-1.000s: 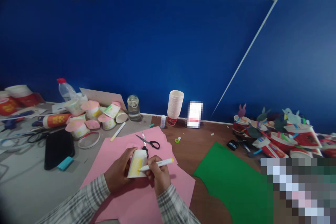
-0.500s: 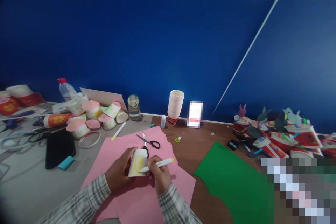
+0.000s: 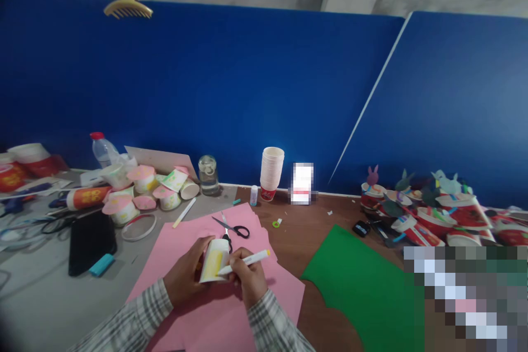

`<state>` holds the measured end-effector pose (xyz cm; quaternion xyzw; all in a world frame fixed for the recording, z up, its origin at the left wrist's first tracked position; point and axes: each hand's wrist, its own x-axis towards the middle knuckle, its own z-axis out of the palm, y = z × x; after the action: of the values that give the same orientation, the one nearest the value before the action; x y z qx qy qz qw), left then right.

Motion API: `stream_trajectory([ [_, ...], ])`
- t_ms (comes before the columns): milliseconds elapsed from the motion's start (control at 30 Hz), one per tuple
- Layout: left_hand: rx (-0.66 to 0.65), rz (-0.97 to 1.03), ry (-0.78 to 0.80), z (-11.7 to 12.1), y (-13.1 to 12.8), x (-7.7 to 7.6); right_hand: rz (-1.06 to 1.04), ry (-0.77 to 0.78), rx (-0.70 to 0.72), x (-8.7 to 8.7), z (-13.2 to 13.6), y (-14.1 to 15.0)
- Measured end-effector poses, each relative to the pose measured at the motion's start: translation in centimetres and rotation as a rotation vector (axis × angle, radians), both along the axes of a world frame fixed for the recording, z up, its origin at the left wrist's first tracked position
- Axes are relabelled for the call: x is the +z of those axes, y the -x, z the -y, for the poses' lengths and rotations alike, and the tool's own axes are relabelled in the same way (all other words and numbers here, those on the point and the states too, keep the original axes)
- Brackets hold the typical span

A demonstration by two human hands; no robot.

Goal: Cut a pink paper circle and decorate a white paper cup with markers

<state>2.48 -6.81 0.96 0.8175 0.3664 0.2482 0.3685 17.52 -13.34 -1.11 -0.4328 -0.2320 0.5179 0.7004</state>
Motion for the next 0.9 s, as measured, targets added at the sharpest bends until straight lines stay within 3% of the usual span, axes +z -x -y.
stream_trajectory([
  [300,-0.054,0.026,-0.085,-0.2,0.1,0.3,-0.001,-0.009,0.005,-0.1,-0.4,0.1],
  [900,-0.070,-0.076,-0.091,-0.2,0.2,0.6,-0.041,0.031,0.007,0.2,-0.1,-0.2],
])
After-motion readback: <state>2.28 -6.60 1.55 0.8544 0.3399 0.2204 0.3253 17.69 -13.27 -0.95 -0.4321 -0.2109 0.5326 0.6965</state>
